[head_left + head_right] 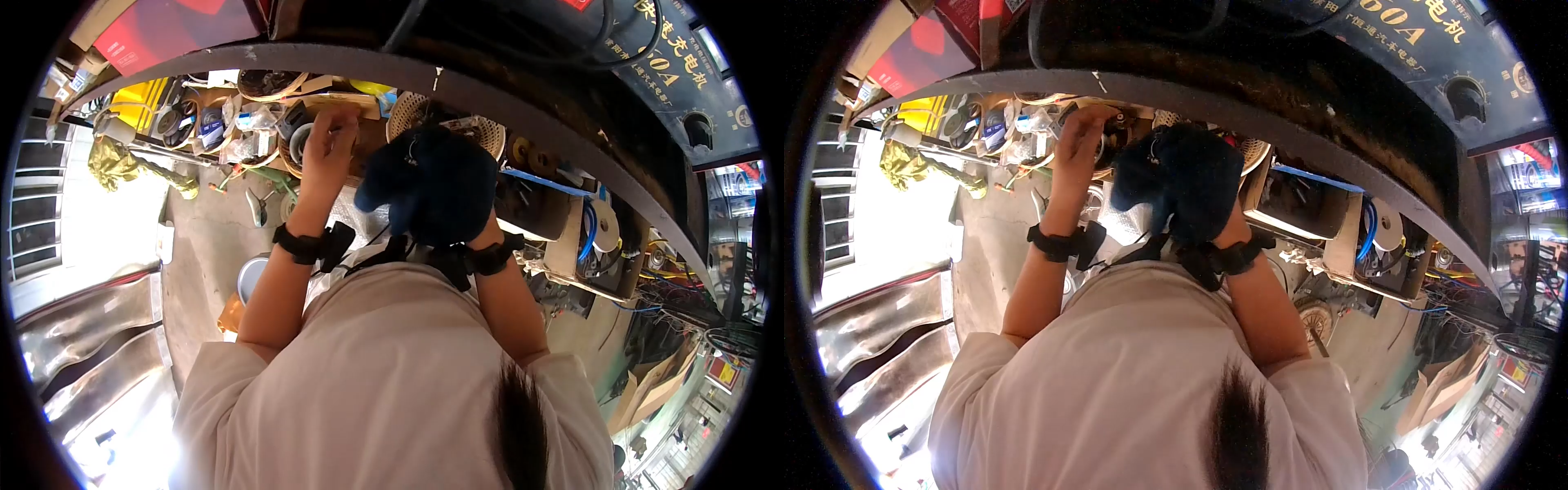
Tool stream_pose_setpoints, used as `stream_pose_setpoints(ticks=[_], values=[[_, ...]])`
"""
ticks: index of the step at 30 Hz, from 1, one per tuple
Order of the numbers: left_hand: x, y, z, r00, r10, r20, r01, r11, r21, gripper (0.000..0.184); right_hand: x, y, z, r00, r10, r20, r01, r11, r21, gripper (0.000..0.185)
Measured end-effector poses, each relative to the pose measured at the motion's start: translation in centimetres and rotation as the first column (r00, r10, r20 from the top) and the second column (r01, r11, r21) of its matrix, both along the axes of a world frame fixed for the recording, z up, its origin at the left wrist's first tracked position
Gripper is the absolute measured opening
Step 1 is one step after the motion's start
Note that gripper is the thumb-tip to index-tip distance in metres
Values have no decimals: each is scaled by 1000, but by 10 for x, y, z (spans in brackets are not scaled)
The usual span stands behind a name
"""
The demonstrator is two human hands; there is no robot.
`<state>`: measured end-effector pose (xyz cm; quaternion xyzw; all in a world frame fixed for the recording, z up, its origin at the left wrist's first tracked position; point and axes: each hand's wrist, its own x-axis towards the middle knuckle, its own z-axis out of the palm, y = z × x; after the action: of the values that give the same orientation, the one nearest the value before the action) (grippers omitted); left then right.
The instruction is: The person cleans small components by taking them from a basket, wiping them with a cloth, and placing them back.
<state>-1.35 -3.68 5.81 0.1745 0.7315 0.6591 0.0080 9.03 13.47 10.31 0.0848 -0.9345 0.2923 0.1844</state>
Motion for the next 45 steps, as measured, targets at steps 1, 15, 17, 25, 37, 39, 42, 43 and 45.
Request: stream_pose_setpoints(ticks=[1,15,17,25,37,39,42,43,45], values=[[-3,-2,0,998,-27,-51,28,999,29,21,2,4,-12,999,16,48,-11,994,-108,33],[-24,-40,-71,830,-114,546,80,993,86,25,15,21,-30,968,-169,-187,184,981,66,37],[-39,-75,-125,832,72,550,20,987,-159,27,17,22,-29,966,-188,-179,193,981,13,35],[-81,-126,-231,820,227,525,-159,972,-172,51,34,60,-2,905,-361,-226,389,916,93,27],[-30,41,-144,951,-309,17,293,884,-364,24,78,102,19,699,-587,-409,710,497,499,19],[-28,68,-141,871,-491,-14,421,761,-494,24,78,100,22,682,-631,-369,701,421,577,18],[-42,101,-182,763,-645,43,459,494,-738,28,89,100,21,571,-815,-103,624,349,699,37],[-43,108,-180,756,-650,79,454,434,-778,27,96,101,17,498,-867,1,587,338,735,47],[-44,114,-183,719,-693,53,421,374,-826,26,111,124,-22,508,-840,-192,679,253,689,45]])
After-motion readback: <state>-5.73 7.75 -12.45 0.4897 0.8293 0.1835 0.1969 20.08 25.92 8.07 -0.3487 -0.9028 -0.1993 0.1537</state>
